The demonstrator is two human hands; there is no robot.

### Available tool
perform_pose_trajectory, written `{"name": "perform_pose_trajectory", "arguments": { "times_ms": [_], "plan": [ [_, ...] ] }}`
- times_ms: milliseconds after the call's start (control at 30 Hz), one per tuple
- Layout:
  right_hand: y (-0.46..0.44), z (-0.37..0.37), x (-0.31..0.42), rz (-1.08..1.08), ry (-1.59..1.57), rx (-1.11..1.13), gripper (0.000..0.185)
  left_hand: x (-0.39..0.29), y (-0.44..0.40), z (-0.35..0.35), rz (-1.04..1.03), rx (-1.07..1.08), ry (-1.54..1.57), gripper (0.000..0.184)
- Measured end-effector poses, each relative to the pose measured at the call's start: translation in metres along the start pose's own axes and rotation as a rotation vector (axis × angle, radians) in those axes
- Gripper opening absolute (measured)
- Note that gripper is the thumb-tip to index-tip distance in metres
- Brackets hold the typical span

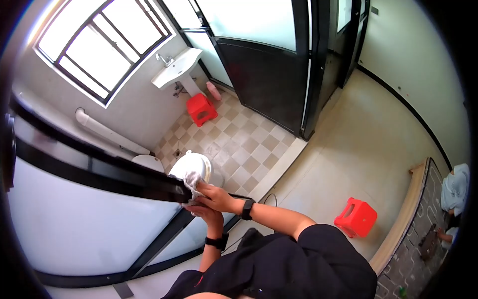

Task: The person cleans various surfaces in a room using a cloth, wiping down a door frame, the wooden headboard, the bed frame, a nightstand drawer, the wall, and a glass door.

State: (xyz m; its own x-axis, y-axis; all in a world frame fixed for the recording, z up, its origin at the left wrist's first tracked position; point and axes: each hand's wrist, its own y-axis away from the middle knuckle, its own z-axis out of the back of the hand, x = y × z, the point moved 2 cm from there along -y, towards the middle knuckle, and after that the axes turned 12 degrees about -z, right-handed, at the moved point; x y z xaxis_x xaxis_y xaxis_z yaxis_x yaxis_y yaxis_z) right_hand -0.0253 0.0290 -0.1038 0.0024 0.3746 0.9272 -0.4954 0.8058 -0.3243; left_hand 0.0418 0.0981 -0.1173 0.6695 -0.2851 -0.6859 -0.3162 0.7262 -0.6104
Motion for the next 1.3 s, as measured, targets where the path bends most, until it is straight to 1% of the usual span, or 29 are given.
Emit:
{"name": "perform_pose_trajectory", "arguments": {
  "times_ms": [67, 100, 167, 200, 267, 300, 333, 400, 433, 467, 533, 567, 600, 633, 667, 733, 767, 800, 867, 933, 967, 1033, 1067, 1100, 1133, 1167, 1200, 1267, 1300],
  "plan": [
    [0.007, 0.003, -0.016, -0.057, -0.038, 0.055, 0.046, 0.005, 0.016, -0.010, -0.350, -0.131, -0.519, 0.064],
    [0.007, 0.007, -0.022, -0.065, -0.037, 0.044, 0.046, 0.012, 0.026, -0.012, -0.353, -0.120, -0.511, 0.064],
    [0.011, 0.011, -0.036, -0.263, -0.014, 0.125, 0.041, 0.024, 0.042, -0.016, -0.401, 0.263, -0.551, 0.064],
    [0.013, 0.010, -0.050, -0.267, -0.020, 0.116, 0.041, 0.023, 0.045, -0.014, -0.407, 0.273, -0.550, 0.064],
    [0.012, 0.022, -0.089, -0.110, 0.332, 0.100, 0.037, 0.021, 0.045, -0.036, -0.371, 0.522, -0.325, 0.063],
    [0.016, 0.032, -0.087, -0.210, 0.237, 0.088, 0.034, 0.024, 0.047, -0.046, -0.377, 0.471, -0.252, 0.059],
    [0.019, 0.045, -0.087, -0.219, 0.247, 0.080, 0.034, 0.022, 0.040, -0.054, -0.379, 0.474, -0.237, 0.059],
    [0.025, 0.079, -0.080, -0.286, 0.284, -0.177, 0.031, 0.012, 0.028, -0.077, -0.455, 0.533, -0.114, 0.057],
    [0.027, 0.098, -0.076, -0.445, 0.283, -0.206, 0.034, 0.009, 0.018, -0.091, -0.474, 0.532, -0.059, 0.056],
    [0.031, 0.118, -0.080, -0.389, 0.237, -0.328, 0.032, 0.001, 0.004, -0.107, -0.472, 0.527, 0.027, 0.060],
    [0.028, 0.168, -0.057, -0.524, 0.283, -0.499, 0.031, -0.017, -0.033, -0.145, -0.491, 0.438, 0.121, 0.065],
    [0.027, 0.183, -0.050, -0.534, 0.312, -0.496, 0.031, -0.023, -0.049, -0.171, -0.390, 0.420, 0.256, 0.067],
    [0.023, 0.199, -0.043, -0.458, 0.280, -0.641, 0.031, -0.030, -0.065, -0.196, -0.287, 0.396, 0.391, 0.069],
    [0.015, 0.216, -0.030, -0.372, 0.250, -0.786, 0.032, -0.046, -0.087, -0.216, -0.289, 0.395, 0.410, 0.066],
    [0.009, 0.229, -0.015, -0.477, 0.292, -0.794, 0.034, -0.050, -0.100, -0.237, -0.285, 0.373, 0.443, 0.066],
    [-0.002, 0.252, -0.021, -0.353, 0.347, -0.878, 0.034, -0.054, -0.132, -0.276, -0.394, 0.348, 0.492, 0.069],
    [-0.005, 0.261, -0.024, -0.354, 0.343, -0.900, 0.034, -0.051, -0.145, -0.285, -0.400, 0.328, 0.389, 0.073],
    [-0.010, 0.273, -0.019, -0.381, 0.331, -0.916, 0.032, -0.055, -0.163, -0.286, -0.318, 0.376, 0.423, 0.069],
    [-0.014, 0.298, -0.037, -0.323, 0.362, -0.940, 0.031, -0.047, -0.180, -0.302, -0.312, 0.476, 0.477, 0.064],
    [-0.027, 0.320, -0.049, -0.276, 0.544, -0.950, 0.029, -0.044, -0.195, -0.326, -0.440, 0.533, 0.515, 0.054],
    [-0.035, 0.330, -0.055, -0.303, 0.584, -0.966, 0.028, -0.043, -0.201, -0.335, -0.475, 0.534, 0.495, 0.051],
    [-0.060, 0.355, -0.060, -0.293, 0.597, -1.058, 0.036, -0.043, -0.217, -0.346, -0.457, 0.493, 0.518, 0.048],
    [-0.066, 0.365, -0.073, -0.349, 0.605, -1.086, 0.043, -0.039, -0.223, -0.355, -0.456, 0.475, 0.519, 0.046],
    [-0.072, 0.375, -0.086, -0.416, 0.532, -1.139, 0.051, -0.047, -0.237, -0.355, -0.473, 0.463, 0.541, 0.047],
    [-0.086, 0.385, -0.081, -0.445, 0.481, -1.193, 0.059, -0.055, -0.251, -0.353, -0.489, 0.451, 0.563, 0.047],
    [-0.094, 0.393, -0.085, -0.423, 0.507, -1.256, 0.064, -0.055, -0.258, -0.357, -0.508, 0.471, 0.580, 0.049],
    [-0.102, 0.400, -0.081, -0.422, 0.511, -1.287, 0.065, -0.060, -0.268, -0.357, -0.544, 0.492, 0.589, 0.050],
    [-0.113, 0.414, -0.071, -0.464, 0.508, -1.311, 0.064, -0.069, -0.287, -0.362, -0.629, 0.460, 0.558, 0.049],
    [-0.116, 0.421, -0.075, -0.430, 0.559, -1.360, 0.063, -0.067, -0.294, -0.366, -0.685, 0.433, 0.491, 0.041]
  ]
}}
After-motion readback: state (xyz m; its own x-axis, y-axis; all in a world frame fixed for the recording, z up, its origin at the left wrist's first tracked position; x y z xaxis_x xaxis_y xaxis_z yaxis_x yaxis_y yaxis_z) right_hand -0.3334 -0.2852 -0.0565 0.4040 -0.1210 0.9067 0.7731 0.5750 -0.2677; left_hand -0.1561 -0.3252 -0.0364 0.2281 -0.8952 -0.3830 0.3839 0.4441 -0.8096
